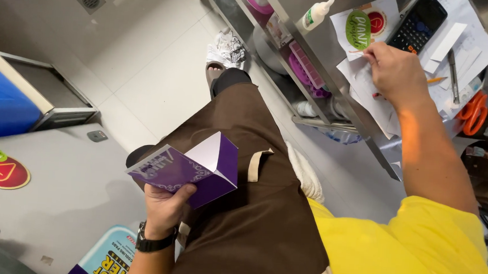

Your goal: Assembling a purple cardboard box by folding flaps and applying glue

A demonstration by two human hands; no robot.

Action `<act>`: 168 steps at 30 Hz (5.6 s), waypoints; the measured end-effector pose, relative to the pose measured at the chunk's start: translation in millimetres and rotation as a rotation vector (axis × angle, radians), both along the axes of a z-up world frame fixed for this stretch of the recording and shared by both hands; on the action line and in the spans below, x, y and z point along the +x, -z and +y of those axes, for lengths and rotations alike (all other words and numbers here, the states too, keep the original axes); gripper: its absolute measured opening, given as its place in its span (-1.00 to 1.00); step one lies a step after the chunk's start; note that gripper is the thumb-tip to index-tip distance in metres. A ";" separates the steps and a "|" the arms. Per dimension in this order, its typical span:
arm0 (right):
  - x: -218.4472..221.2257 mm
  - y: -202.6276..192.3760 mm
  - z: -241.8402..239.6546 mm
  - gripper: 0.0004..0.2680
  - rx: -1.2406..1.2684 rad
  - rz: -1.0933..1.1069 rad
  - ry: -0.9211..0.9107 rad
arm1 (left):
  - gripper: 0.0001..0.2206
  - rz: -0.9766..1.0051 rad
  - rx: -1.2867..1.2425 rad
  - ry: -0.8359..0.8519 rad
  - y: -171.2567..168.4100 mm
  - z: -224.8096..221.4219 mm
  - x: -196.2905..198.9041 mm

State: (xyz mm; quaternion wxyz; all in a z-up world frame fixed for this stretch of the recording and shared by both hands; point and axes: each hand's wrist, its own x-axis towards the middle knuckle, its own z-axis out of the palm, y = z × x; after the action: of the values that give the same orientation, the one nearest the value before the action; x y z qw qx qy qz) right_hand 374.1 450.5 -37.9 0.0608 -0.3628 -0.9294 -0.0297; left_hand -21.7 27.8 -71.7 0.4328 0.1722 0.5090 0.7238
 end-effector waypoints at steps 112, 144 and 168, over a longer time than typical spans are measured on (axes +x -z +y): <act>-243.7 -167.2 -251.1 -0.82 -0.821 0.962 -0.679 | -0.82 0.026 0.470 0.384 -79.3 32.4 -13.5; -242.1 -171.4 -246.6 -0.82 -0.861 0.934 -0.733 | -0.87 -0.001 0.584 0.412 -82.3 35.3 -13.9; -39.9 -37.0 -51.9 -0.94 -0.575 0.609 0.876 | -0.83 -0.022 0.552 0.365 -41.8 34.2 -19.9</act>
State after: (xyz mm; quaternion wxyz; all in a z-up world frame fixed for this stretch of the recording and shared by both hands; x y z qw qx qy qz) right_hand 334.2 398.6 -0.9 0.2057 -0.7056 -0.6052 0.3058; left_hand -41.6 62.0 -29.9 0.4980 0.3634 0.2498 0.7467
